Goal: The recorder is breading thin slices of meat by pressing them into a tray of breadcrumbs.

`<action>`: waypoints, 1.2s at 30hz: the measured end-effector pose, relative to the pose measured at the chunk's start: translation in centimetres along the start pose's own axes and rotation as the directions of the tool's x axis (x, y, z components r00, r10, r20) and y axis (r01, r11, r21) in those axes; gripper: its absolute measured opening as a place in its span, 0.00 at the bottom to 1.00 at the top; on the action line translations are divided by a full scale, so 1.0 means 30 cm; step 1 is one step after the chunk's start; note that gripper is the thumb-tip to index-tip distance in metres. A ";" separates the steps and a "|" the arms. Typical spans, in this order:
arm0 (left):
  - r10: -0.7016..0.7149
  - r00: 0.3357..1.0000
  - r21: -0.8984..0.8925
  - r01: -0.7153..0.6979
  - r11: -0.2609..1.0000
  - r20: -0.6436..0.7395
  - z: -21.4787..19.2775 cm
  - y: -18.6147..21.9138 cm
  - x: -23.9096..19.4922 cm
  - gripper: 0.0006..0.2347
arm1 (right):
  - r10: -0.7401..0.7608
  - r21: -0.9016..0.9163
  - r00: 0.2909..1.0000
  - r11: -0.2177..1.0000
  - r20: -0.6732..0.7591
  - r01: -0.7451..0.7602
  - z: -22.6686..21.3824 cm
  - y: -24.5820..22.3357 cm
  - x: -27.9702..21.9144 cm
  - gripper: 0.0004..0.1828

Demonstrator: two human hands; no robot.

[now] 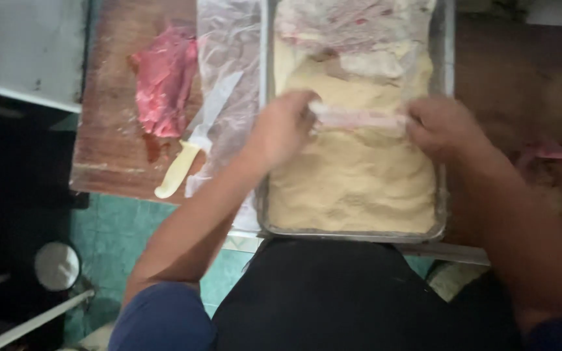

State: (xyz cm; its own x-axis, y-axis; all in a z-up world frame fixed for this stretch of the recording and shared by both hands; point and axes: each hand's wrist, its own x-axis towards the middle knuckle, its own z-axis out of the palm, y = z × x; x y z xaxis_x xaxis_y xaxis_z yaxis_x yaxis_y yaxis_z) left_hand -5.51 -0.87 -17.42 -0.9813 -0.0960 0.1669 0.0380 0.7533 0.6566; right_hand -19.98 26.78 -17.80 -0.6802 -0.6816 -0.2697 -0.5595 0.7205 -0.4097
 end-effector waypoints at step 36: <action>-0.429 0.753 0.243 0.597 0.765 -0.499 -0.467 -0.743 -0.188 0.13 | -0.212 -0.097 0.967 0.975 -0.138 0.200 0.207 -0.125 -0.288 0.25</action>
State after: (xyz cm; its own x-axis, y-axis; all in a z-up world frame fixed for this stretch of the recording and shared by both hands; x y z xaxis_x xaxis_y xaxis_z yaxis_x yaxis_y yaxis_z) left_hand 1.81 -26.24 -22.68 -0.6607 -0.7203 0.2113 -0.6026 0.6768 0.4227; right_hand -9.06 29.18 -19.34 -0.6044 -0.7949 -0.0540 -0.7277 0.5783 -0.3688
